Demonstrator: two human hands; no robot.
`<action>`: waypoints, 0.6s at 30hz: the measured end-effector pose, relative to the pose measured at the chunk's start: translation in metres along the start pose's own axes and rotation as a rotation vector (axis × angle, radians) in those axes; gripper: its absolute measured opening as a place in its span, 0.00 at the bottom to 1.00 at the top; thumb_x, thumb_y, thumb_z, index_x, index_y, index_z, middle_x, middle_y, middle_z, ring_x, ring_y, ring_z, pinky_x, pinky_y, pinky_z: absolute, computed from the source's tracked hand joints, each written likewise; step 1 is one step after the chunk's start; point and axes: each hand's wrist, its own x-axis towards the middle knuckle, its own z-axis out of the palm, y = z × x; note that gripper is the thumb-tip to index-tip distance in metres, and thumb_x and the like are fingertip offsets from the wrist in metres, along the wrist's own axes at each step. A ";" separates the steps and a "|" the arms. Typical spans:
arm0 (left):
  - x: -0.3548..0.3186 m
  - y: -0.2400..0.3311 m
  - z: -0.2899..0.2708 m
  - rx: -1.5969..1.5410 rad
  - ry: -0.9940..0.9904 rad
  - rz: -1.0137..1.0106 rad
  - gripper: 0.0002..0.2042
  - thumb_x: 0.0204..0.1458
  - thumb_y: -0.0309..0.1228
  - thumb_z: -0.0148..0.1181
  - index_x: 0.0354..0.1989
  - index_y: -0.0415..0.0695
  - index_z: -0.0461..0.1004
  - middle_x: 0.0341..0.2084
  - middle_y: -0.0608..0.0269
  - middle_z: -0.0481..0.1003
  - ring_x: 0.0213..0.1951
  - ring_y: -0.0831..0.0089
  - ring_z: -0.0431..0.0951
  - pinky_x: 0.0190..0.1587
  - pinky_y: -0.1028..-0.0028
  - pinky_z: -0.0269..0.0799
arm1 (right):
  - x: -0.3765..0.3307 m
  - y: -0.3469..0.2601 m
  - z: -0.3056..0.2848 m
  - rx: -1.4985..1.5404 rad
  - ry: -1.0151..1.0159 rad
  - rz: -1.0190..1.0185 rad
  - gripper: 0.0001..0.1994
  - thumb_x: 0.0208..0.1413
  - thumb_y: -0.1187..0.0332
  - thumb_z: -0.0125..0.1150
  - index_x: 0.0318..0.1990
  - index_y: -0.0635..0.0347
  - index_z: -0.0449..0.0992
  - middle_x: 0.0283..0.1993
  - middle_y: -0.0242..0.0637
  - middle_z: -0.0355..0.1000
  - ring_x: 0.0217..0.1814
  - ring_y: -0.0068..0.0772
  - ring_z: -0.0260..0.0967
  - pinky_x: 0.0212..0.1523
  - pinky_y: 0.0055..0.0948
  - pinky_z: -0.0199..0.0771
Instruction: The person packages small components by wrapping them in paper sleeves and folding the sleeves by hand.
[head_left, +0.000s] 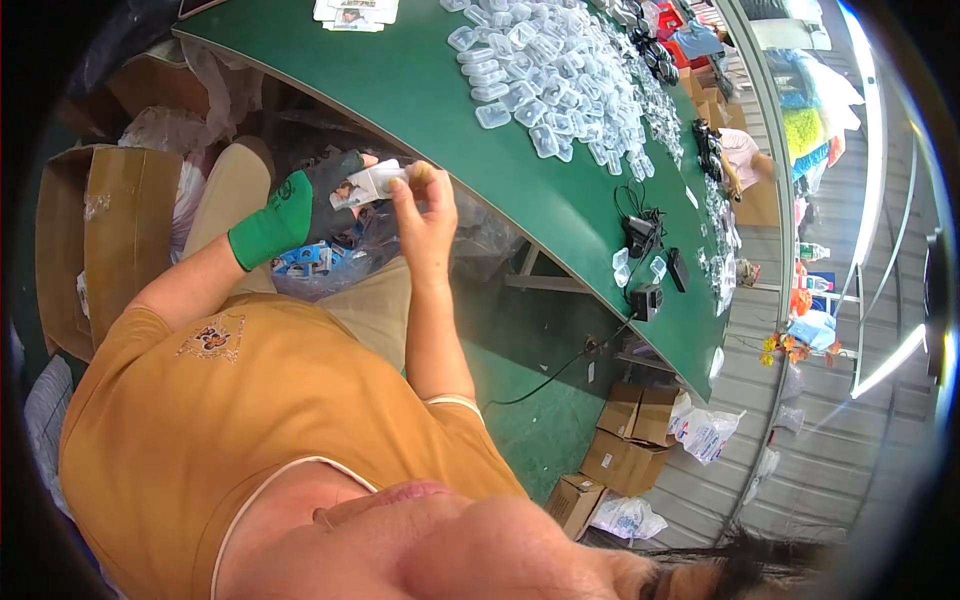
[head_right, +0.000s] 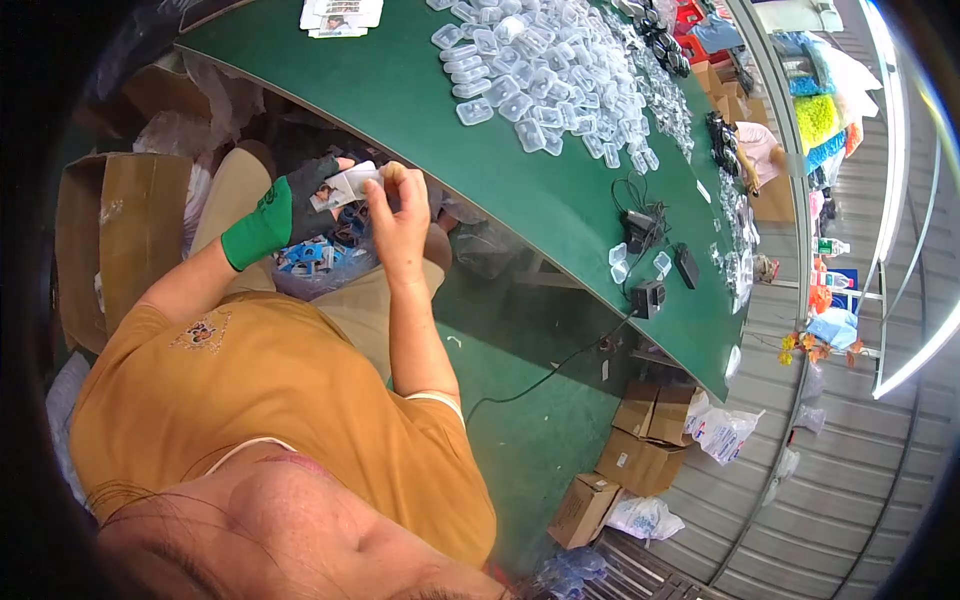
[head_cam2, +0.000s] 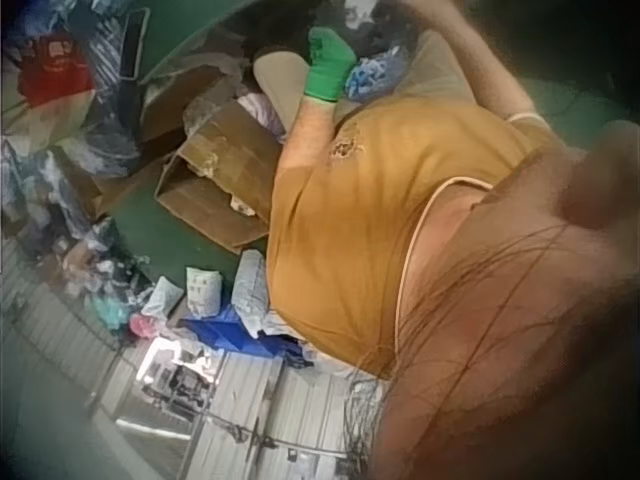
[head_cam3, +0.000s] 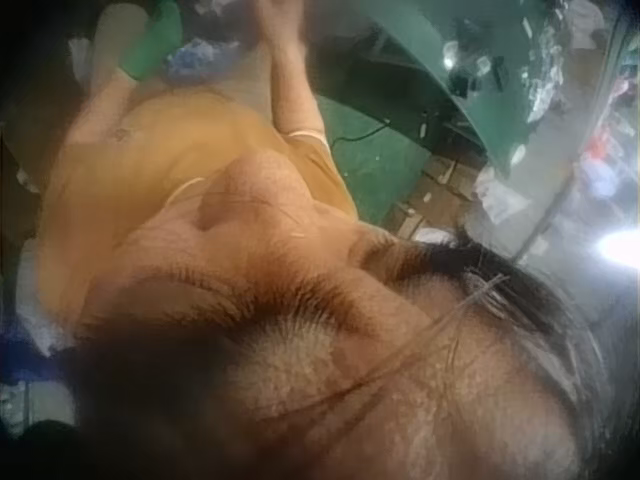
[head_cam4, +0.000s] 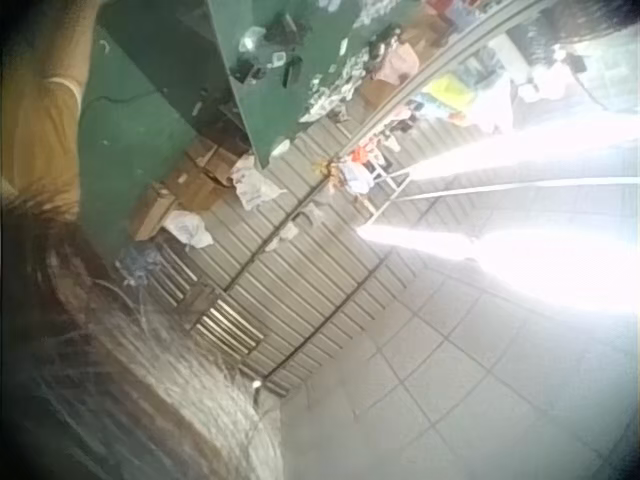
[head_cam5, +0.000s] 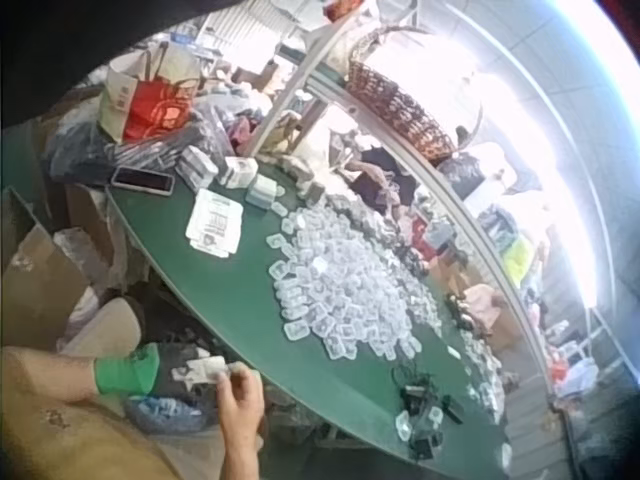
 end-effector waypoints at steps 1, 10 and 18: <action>-0.001 0.002 0.000 0.018 -0.061 -0.040 0.32 0.46 0.22 0.68 0.63 0.42 0.68 0.51 0.51 0.77 0.49 0.58 0.80 0.52 0.65 0.78 | -0.005 -0.004 0.007 0.021 0.056 0.005 0.10 0.60 0.75 0.65 0.48 0.67 0.77 0.45 0.35 0.70 0.48 0.26 0.71 0.49 0.25 0.73; -0.020 -0.017 0.011 -0.138 -0.080 -0.108 0.33 0.49 0.20 0.65 0.67 0.42 0.65 0.50 0.57 0.77 0.48 0.69 0.80 0.52 0.68 0.77 | -0.024 -0.004 0.028 -0.197 0.093 -0.117 0.16 0.60 0.75 0.63 0.56 0.64 0.77 0.51 0.42 0.71 0.57 0.43 0.70 0.60 0.36 0.68; -0.026 -0.005 0.016 -0.104 -0.063 -0.027 0.29 0.52 0.29 0.67 0.63 0.44 0.67 0.50 0.54 0.78 0.49 0.66 0.80 0.51 0.66 0.76 | -0.028 -0.002 0.032 -0.345 0.107 -0.421 0.19 0.55 0.81 0.58 0.56 0.62 0.75 0.54 0.38 0.75 0.57 0.47 0.72 0.64 0.52 0.65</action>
